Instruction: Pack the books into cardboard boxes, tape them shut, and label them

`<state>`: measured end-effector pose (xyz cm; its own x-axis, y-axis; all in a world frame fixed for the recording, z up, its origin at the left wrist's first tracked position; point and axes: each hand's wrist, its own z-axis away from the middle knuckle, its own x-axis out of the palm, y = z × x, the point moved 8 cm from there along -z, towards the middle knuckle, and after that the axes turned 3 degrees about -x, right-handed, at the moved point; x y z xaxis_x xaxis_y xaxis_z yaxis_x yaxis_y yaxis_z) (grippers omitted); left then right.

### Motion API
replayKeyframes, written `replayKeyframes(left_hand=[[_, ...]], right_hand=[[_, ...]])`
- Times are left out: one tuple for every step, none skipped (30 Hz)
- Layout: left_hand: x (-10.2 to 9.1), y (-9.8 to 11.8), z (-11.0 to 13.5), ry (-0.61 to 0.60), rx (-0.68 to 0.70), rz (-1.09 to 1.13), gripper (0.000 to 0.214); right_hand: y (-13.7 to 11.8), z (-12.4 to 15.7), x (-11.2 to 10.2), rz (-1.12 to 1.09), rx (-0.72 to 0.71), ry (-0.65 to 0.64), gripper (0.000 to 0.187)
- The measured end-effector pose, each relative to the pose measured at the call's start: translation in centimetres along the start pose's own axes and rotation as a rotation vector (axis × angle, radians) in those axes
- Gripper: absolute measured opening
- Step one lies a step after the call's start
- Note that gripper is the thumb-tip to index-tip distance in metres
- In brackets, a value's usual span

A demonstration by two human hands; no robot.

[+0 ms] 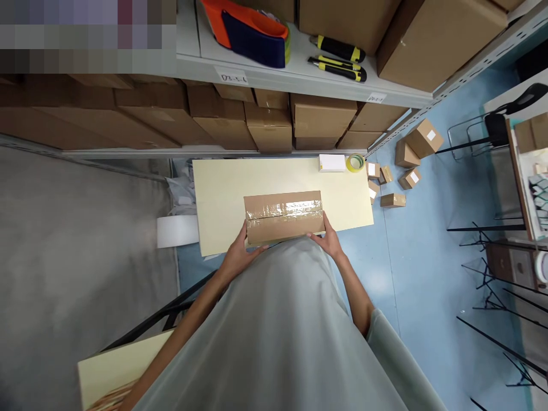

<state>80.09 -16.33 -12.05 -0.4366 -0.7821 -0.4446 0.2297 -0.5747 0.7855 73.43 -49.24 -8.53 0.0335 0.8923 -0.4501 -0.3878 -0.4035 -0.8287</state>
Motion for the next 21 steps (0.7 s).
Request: replayKeyframes(left_hand=[[0.4,0.0,0.0,-0.004,-0.015,0.033,0.121],[0.5,0.2,0.1,0.004,-0.022,0.055,0.115],[0.3,0.4,0.1,0.022,-0.024,0.067,0.11],[-0.1,0.9,0.1,0.042,-0.018,0.07,0.105],[-0.7,1.4,0.1,0.064,-0.005,0.064,0.101],[-1.5,2.0,0.1,0.094,0.012,0.051,0.097],[-2.4,2.6,-0.1,0.13,0.027,0.032,0.092],[-3.3,3.2,-0.3,0.168,0.036,0.005,0.085],[-4.1,3.8,-0.7,0.204,0.036,-0.025,0.077],[-4.8,4.3,-1.3,0.232,0.026,-0.053,0.07],[-5.2,4.7,-2.0,0.25,0.007,-0.074,0.062],[-5.4,4.9,-2.9,0.257,-0.019,-0.088,0.056],[-5.4,5.1,-3.8,0.258,-0.047,-0.098,0.051],[-5.3,5.1,-4.8,0.259,-0.074,-0.11,0.048],[-5.1,5.1,-5.7,0.262,-0.1,-0.128,0.047],[-4.9,5.0,-6.6,0.267,-0.122,-0.152,0.047],[-4.6,4.8,-7.5,0.275,-0.142,-0.175,0.048],[-4.4,4.6,-8.2,0.284,-0.158,-0.191,0.05],[-4.2,4.4,-8.9,0.29,-0.17,-0.194,0.051],[-4.0,4.2,-9.5,0.293,-0.178,-0.179,0.053],[-3.8,4.0,-10.0,0.291,-0.18,-0.145,0.053]], right_hand=[[-0.1,0.0,0.1,-0.049,-0.016,-0.003,0.119],[-0.3,0.0,0.0,-0.081,-0.033,-0.006,0.119],[-0.5,-0.1,-0.1,-0.095,-0.046,-0.006,0.118],[-0.8,-0.3,-0.5,-0.091,-0.058,0.002,0.116],[-1.3,-0.5,-1.0,-0.07,-0.07,0.018,0.113],[-1.8,-0.7,-1.5,-0.037,-0.084,0.042,0.109],[-2.3,-1.0,-2.1,0.001,-0.096,0.066,0.104],[-2.9,-1.4,-2.6,0.04,-0.103,0.09,0.097],[-3.4,-1.9,-2.9,0.078,-0.101,0.108,0.088],[-3.8,-2.6,-3.1,0.114,-0.089,0.12,0.078],[-4.1,-3.3,-3.1,0.146,-0.065,0.134,0.069],[-4.1,-4.2,-3.0,0.173,-0.032,0.15,0.062],[-4.1,-5.1,-2.8,0.195,0.002,0.166,0.059],[-4.0,-6.0,-2.5,0.21,0.035,0.185,0.058],[-3.8,-6.9,-2.2,0.218,0.063,0.205,0.058],[-3.5,-7.8,-1.9,0.219,0.086,0.221,0.058],[-3.2,-8.6,-1.6,0.211,0.108,0.23,0.058],[-2.9,-9.4,-1.4,0.198,0.134,0.233,0.058],[-2.5,-10.2,-1.1,0.18,0.161,0.23,0.059],[-2.1,-10.8,-0.9,0.16,0.188,0.223,0.06],[-1.8,-11.4,-0.8,0.137,0.208,0.213,0.061]])
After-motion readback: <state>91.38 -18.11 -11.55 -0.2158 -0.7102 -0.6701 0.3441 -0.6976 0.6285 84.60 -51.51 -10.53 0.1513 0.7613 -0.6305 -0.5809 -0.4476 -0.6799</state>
